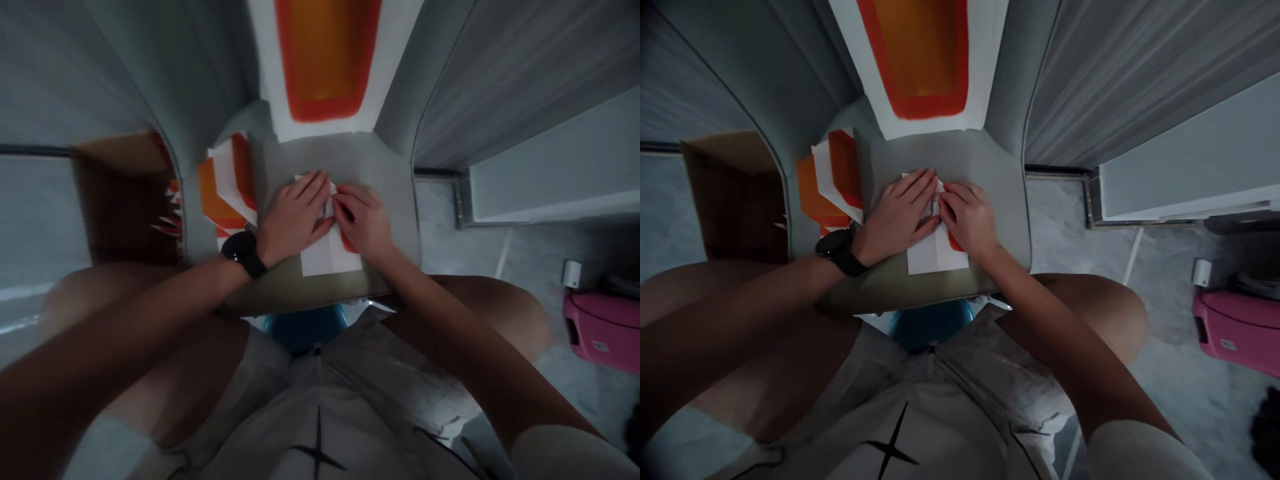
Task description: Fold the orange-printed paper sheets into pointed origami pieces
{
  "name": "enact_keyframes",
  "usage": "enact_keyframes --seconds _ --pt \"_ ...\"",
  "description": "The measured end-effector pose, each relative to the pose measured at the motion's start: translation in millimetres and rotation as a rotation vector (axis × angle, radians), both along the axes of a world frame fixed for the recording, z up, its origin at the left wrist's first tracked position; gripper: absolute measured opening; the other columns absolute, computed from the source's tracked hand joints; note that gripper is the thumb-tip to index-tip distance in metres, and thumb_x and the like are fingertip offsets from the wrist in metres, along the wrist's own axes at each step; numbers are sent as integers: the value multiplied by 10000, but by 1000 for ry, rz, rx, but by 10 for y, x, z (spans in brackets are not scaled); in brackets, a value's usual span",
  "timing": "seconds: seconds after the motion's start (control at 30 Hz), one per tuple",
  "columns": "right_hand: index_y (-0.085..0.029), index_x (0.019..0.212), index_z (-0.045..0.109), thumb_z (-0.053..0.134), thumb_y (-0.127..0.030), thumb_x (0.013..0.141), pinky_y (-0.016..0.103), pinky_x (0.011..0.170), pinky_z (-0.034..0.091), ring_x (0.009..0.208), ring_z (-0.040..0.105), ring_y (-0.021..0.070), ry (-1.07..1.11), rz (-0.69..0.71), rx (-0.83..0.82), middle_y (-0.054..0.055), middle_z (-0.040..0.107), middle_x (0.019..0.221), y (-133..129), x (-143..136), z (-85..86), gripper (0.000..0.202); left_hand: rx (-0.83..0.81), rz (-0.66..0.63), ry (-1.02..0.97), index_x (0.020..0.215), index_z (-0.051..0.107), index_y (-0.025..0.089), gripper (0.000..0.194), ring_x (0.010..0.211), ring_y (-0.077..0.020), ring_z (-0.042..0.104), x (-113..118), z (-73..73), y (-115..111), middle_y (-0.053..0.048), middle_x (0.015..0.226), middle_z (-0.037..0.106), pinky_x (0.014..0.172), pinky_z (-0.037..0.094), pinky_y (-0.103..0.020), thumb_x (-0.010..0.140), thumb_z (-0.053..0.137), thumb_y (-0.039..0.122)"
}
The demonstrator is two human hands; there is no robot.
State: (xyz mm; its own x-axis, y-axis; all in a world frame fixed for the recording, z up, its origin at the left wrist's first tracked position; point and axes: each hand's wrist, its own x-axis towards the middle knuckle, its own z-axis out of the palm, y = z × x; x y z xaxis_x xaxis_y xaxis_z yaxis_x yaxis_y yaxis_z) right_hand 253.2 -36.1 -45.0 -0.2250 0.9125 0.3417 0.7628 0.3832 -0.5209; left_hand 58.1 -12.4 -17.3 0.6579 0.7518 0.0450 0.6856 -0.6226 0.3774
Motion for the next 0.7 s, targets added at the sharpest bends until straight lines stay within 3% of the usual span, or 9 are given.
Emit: enact_keyframes --seconds 0.23,0.7 --pt "-238 1287 723 502 -260 1051 494 1061 523 1180 653 296 -18 -31 11 107 728 1284 16 -2 -41 324 37 2 -28 1623 384 95 658 1578 -347 320 -10 -41 5 -183 1690 373 1240 311 -529 1045 418 407" --pt "-233 1201 762 525 -276 1054 472 1062 522 1161 649 287 -31 -27 -8 107 730 1262 17 -4 -37 282 43 3 -35 1619 396 100 656 1576 -352 325 -11 -44 6 -183 1685 383 1238 316 -537 1040 425 406"
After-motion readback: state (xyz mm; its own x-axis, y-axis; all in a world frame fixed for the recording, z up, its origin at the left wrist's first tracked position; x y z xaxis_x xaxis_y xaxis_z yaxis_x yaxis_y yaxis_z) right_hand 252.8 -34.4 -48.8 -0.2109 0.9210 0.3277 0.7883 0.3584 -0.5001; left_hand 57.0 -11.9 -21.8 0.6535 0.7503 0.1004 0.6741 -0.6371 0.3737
